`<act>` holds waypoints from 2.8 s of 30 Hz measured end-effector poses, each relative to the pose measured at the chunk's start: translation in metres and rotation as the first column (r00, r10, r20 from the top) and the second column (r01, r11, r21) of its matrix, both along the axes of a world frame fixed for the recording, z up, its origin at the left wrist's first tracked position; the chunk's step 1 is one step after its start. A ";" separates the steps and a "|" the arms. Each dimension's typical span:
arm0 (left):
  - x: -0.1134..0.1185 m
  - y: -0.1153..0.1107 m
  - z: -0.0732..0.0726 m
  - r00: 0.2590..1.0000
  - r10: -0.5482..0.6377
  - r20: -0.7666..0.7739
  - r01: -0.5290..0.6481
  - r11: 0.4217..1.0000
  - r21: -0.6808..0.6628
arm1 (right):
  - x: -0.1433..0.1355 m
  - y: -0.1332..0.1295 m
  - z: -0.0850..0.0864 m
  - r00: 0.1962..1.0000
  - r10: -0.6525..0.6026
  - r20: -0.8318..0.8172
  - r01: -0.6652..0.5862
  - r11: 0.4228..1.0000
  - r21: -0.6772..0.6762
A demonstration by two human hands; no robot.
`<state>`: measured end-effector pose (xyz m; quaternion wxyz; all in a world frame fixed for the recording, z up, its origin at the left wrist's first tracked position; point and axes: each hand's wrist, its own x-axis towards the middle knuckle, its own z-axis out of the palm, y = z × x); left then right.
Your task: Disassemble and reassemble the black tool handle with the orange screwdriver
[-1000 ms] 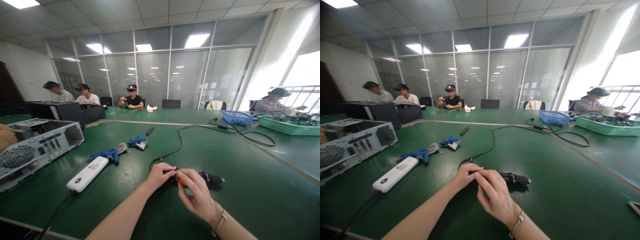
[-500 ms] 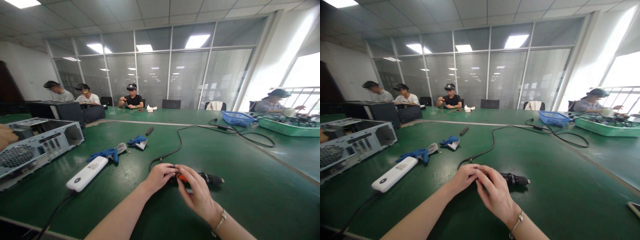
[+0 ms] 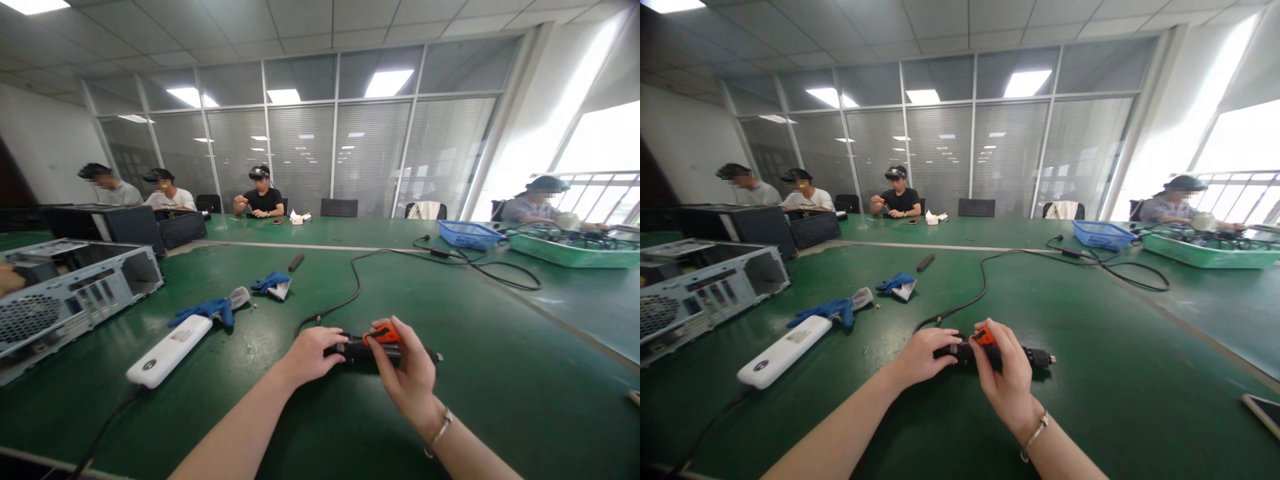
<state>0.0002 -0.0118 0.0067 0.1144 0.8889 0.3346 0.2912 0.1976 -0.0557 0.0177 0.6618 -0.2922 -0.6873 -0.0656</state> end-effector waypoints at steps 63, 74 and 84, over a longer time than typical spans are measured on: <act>0.005 0.002 -0.013 0.996 -0.007 0.088 0.008 1.000 -0.007 | -0.007 0.034 0.040 0.992 0.080 0.099 -0.015 0.846 -0.532; 0.005 -0.003 -0.006 0.998 -0.023 0.065 0.025 0.999 -0.023 | 0.001 0.031 0.028 0.999 0.041 -0.028 -0.049 0.818 -0.574; 0.004 0.001 -0.007 0.997 -0.006 0.072 0.010 0.998 -0.058 | 0.000 0.031 0.021 0.999 -0.014 -0.041 -0.009 0.866 -0.501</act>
